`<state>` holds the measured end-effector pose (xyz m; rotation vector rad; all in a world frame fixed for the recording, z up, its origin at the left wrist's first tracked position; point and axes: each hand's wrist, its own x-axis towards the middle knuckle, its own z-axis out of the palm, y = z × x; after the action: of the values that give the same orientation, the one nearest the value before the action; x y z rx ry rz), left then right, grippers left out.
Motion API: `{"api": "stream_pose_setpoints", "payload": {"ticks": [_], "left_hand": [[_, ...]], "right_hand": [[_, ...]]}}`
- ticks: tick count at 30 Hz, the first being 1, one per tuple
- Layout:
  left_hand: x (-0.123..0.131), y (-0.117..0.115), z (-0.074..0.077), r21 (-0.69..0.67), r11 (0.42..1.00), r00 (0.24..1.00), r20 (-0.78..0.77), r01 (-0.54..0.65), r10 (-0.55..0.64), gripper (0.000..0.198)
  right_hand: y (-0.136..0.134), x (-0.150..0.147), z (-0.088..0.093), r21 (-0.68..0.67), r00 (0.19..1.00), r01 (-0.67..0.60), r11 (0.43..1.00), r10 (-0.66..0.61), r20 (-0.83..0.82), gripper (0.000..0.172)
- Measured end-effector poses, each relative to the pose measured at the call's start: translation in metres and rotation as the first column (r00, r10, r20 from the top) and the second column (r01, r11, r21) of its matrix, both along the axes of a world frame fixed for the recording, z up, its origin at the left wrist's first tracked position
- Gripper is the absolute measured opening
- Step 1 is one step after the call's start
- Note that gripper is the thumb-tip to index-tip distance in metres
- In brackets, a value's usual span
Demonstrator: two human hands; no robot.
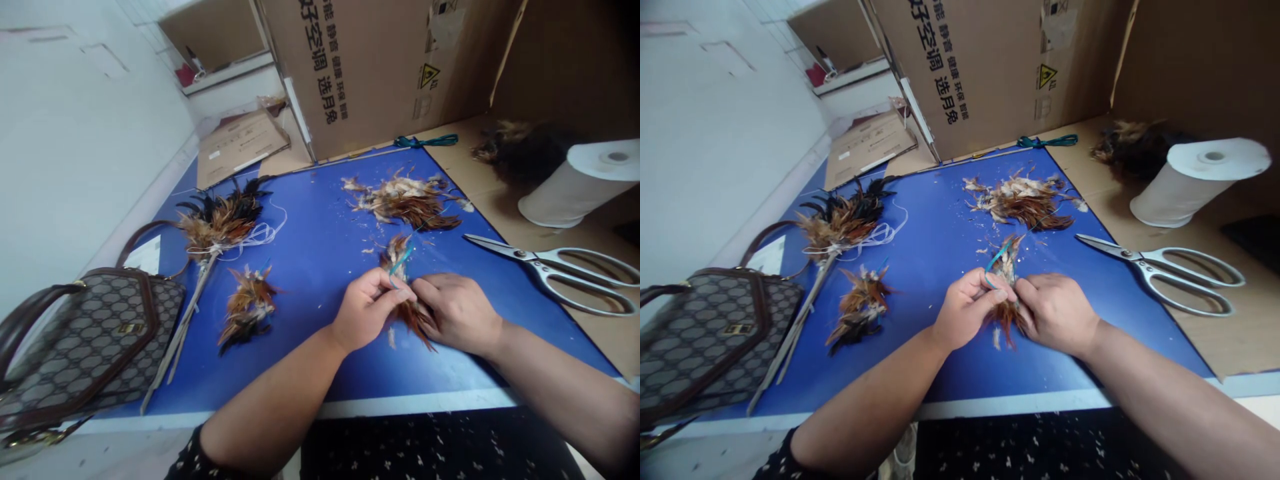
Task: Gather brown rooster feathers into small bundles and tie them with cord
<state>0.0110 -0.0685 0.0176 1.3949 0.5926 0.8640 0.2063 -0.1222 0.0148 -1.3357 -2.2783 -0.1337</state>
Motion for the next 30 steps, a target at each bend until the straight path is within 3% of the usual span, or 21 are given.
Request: {"api": "stream_pose_setpoints", "payload": {"ticks": [2, 7, 16, 22, 27, 30], "left_hand": [[0.000, -0.001, -0.001, -0.100, 0.995, 1.000, -0.023, 0.017, -0.019, 0.012], [-0.002, -0.003, 0.002, -0.164, 0.986, 0.995, -0.103, -0.010, -0.007, 0.013], [-0.003, -0.007, -0.002, -0.118, 0.992, 0.981, -0.192, -0.054, 0.031, 0.015], [0.001, -0.008, 0.002, -0.115, 0.987, 0.987, -0.127, -0.109, 0.094, 0.016], [0.002, -0.006, 0.004, -0.056, 0.991, 0.990, -0.066, -0.125, 0.122, 0.019], [0.000, -0.002, 0.000, -0.081, 0.982, 0.982, -0.087, -0.173, 0.166, 0.022]], "right_hand": [[-0.001, 0.000, 0.000, 0.010, 1.000, 0.023, 1.000, -0.023, 0.001, 0.027], [-0.002, 0.002, -0.005, 0.054, 0.994, 0.061, 0.997, -0.065, 0.084, 0.026], [0.000, 0.002, -0.006, 0.062, 0.993, 0.030, 0.998, -0.037, 0.115, 0.028], [-0.002, 0.004, -0.004, 0.037, 0.995, 0.061, 0.997, -0.064, 0.077, 0.023], [-0.006, 0.005, 0.007, -0.074, 0.996, 0.089, 0.993, -0.089, 0.010, 0.018], [-0.018, 0.027, 0.017, -0.072, 0.985, 0.173, 0.982, -0.172, 0.019, 0.015]]}}
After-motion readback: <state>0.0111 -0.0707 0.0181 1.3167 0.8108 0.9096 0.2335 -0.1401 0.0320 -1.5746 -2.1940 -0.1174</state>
